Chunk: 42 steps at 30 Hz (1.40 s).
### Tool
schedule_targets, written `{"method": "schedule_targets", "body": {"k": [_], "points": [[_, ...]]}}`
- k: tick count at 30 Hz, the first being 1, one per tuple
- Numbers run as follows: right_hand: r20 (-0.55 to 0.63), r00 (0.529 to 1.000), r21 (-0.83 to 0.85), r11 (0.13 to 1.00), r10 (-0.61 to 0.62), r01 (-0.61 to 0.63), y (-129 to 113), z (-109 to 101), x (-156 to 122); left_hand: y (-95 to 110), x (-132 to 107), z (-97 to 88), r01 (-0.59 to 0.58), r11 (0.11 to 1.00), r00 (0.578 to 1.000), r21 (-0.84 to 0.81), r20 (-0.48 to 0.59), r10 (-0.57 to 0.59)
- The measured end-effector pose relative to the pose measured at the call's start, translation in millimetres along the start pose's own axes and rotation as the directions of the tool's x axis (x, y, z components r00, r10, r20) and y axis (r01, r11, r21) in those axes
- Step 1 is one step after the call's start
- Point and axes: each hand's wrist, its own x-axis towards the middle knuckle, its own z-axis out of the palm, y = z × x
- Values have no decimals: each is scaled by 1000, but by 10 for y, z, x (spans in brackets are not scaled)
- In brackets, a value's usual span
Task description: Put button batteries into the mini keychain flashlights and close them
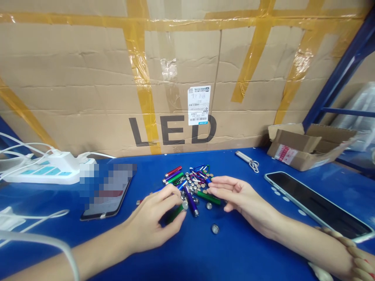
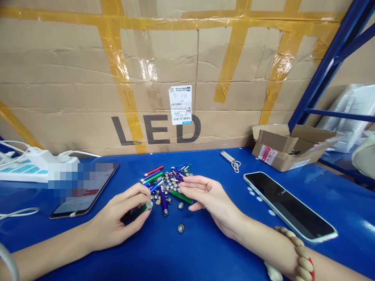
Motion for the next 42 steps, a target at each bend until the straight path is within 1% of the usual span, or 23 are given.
{"method": "schedule_targets", "body": {"k": [5, 10, 15, 25, 31, 35, 42], "points": [[-4, 1000, -16, 1000, -8, 8, -11, 6, -2, 3, -4, 9, 10, 1000, 1000, 4, -7, -10], [-1, 1000, -25, 1000, -5, 5, 2, 7, 2, -2, -1, 13, -8, 1000, 1000, -2, -20, 8], [2, 1000, -28, 1000, -1, 1, -10, 14, -8, -8, 2, 7, -14, 1000, 1000, -5, -7, 14], [-3, 999, 15, 999, 39, -39, -10, 12, -13, -7, -7, 7, -18, 1000, 999, -7, -30, 18], [4, 999, 31, 998, 50, -50, -8, 16, -5, -9, -4, 8, -28, 1000, 999, -13, -25, 28], [4, 999, 37, 998, 50, -50, -15, 26, -8, -5, -1, 13, -14, 1000, 1000, -13, -23, 14], [14, 999, -23, 999, 38, -38, -16, 27, -37, -7, -9, 15, -21, 1000, 1000, -13, -17, 20]]}}
